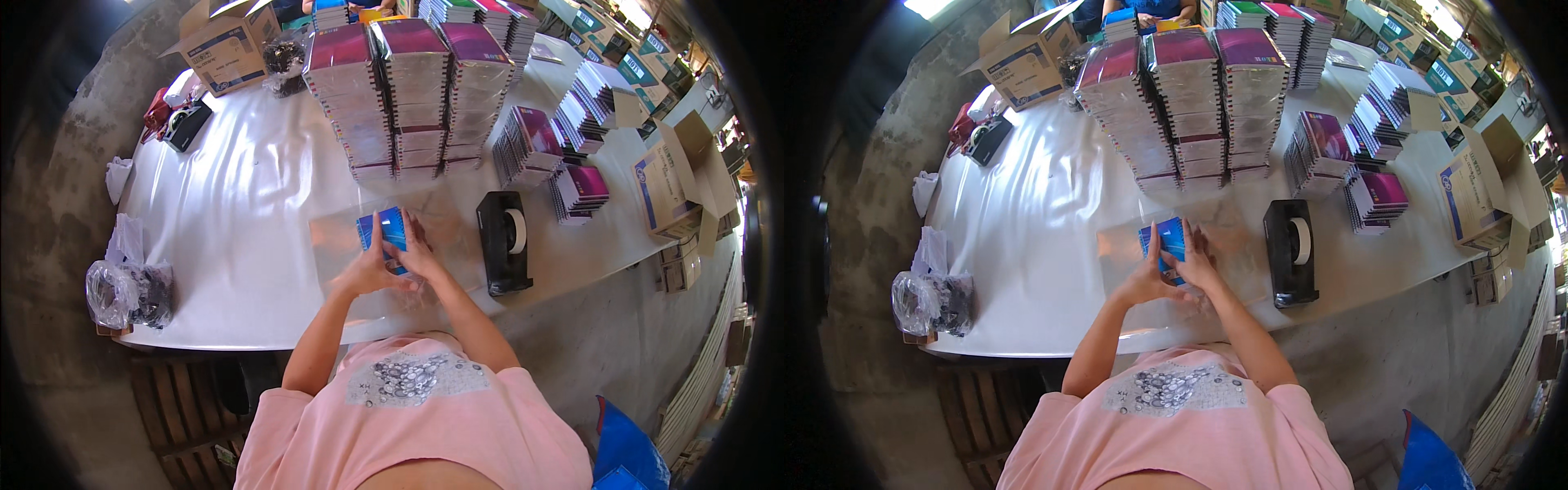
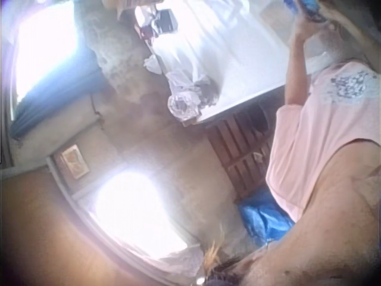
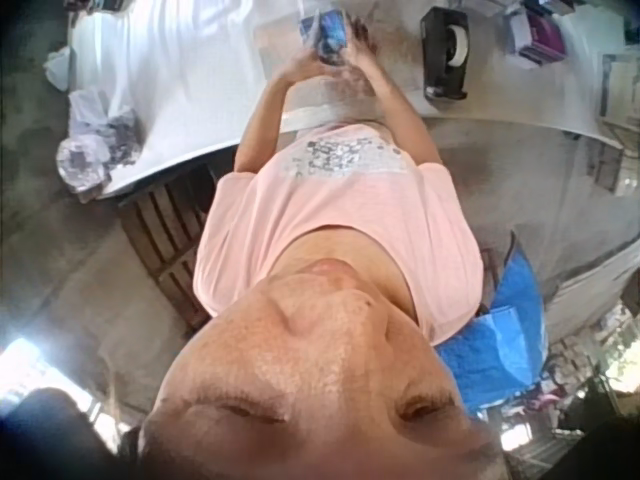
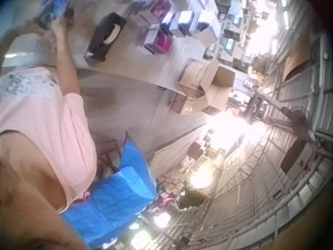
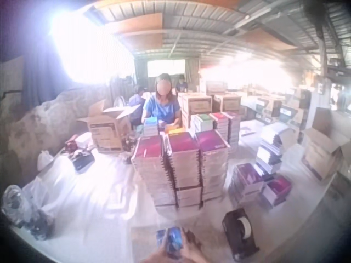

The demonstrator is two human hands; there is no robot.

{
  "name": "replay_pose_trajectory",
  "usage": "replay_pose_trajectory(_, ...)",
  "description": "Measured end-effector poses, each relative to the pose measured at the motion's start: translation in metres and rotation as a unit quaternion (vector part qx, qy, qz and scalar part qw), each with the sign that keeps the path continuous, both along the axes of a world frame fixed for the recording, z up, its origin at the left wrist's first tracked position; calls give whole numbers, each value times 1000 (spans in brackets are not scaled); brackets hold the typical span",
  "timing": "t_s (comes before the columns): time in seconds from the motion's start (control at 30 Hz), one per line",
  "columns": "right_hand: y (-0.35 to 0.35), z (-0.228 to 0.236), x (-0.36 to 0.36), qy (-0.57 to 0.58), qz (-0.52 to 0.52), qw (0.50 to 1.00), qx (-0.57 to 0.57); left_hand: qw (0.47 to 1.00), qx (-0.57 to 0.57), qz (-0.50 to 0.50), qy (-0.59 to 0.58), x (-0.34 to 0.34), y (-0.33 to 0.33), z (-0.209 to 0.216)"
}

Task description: The person places spiral notebooks into clear plastic bags by hand and seals the bags with pieces of tape from a desk dispenser.

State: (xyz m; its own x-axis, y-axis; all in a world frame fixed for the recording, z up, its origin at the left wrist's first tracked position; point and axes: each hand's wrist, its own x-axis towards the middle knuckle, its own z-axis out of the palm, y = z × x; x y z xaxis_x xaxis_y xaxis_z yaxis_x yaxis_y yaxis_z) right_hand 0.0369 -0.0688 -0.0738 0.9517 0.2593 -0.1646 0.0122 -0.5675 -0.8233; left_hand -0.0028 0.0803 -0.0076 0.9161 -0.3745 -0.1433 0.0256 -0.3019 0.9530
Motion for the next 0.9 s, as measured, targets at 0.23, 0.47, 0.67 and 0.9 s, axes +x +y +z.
replay_pose_trajectory(0.23, -4, 10, -3, 57, 2, 998, -27, 971, 85, 219, -43, 57, 69, -29)
replay_pose_trajectory(0.47, 1, 20, 0, 29, 28, 999, -32, 996, 23, 82, -27, 135, 58, -44)
replay_pose_trajectory(0.67, -11, 17, -3, 61, 0, 997, -43, 878, 170, 215, -392, 93, 28, -2)
replay_pose_trajectory(0.9, -14, 11, -11, 46, -64, 997, -22, 943, 255, 4, -214, 8, 20, -2)
